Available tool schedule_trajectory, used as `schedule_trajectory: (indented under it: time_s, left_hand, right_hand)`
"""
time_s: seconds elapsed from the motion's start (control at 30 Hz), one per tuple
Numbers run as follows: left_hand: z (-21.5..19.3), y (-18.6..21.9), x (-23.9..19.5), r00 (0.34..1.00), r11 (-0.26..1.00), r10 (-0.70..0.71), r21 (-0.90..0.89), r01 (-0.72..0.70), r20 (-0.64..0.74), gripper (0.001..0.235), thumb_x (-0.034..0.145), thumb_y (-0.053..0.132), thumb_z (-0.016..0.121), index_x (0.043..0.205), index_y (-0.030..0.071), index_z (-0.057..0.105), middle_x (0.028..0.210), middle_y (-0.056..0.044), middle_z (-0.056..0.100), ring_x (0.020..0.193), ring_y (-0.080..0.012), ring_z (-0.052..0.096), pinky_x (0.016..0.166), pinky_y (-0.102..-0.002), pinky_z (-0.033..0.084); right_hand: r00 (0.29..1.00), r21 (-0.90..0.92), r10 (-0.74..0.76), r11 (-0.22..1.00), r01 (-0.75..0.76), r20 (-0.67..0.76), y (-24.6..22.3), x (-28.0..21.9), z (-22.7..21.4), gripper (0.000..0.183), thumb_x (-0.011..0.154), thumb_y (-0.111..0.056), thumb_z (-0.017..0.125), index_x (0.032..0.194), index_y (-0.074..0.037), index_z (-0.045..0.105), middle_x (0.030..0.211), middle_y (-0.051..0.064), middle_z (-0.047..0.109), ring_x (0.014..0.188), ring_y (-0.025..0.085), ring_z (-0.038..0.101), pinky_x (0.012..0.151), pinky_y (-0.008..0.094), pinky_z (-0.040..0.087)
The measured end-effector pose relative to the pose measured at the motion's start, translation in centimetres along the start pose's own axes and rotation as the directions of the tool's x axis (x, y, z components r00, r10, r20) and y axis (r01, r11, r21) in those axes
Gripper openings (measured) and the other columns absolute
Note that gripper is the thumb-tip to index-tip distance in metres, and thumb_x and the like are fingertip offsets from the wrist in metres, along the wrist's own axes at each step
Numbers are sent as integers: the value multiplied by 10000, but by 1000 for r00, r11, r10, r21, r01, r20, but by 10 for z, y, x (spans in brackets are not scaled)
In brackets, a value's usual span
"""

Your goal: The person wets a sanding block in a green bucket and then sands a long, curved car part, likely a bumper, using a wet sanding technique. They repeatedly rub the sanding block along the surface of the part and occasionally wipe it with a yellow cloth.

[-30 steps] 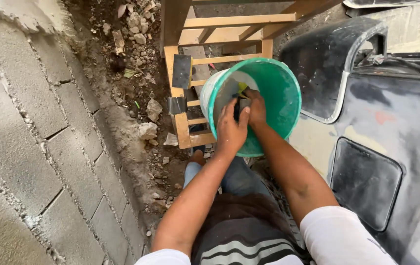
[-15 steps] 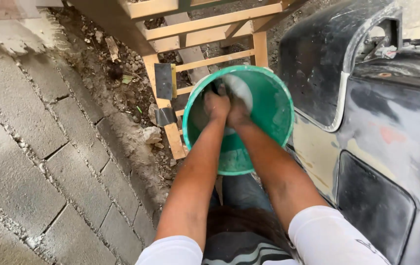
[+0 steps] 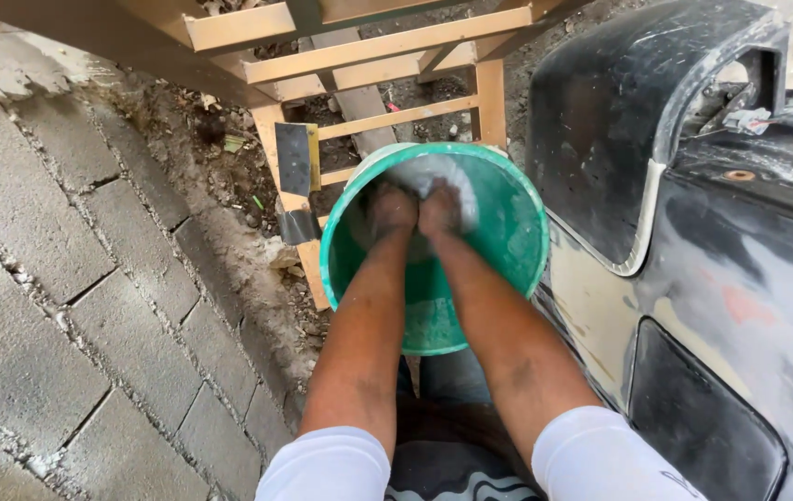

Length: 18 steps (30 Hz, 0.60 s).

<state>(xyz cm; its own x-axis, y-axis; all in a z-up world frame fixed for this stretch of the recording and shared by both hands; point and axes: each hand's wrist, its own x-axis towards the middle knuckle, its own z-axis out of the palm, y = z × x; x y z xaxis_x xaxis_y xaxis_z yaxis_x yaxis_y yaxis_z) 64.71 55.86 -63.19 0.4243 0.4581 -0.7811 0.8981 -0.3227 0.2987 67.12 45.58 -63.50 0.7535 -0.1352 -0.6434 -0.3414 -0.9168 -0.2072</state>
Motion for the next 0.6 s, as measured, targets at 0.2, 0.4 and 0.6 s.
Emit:
schedule_trajectory:
  time_s: [0.2, 0.4, 0.6]
  left_hand:
    - [31, -27, 32, 998, 995, 55, 81, -56, 11, 392, 850, 245, 610, 1190, 57, 667, 1307, -216, 646, 1214, -376, 629, 1003, -463, 521]
    - [-26, 13, -14, 990, 963, 144, 229, -143, 12, 394, 891, 260, 581, 1226, 69, 659, 1329, -206, 637, 1240, -365, 618, 1015, -467, 511]
    - [-43, 36, -56, 969, 875, 245, 422, -238, 38, 397, 939, 277, 547, 1270, 83, 649, 1356, -194, 626, 1270, -352, 605, 1030, -471, 499]
  right_hand:
    - [950, 435, -256, 886, 158, 178, 10, -8, -51, 228, 880, -116, 622, 1072, -24, 704, 1041, 169, 691, 954, 280, 620, 836, 380, 511]
    - [746, 798, -641, 538, 271, 179, -44, -160, -175, 245, 846, -14, 607, 1067, -3, 714, 1053, 94, 701, 1021, 171, 638, 930, 337, 511]
    - [795, 320, -598, 737, 596, -102, -52, -81, -117, 265, 948, -215, 684, 1173, -75, 679, 1095, 206, 714, 1031, 378, 689, 891, 433, 545]
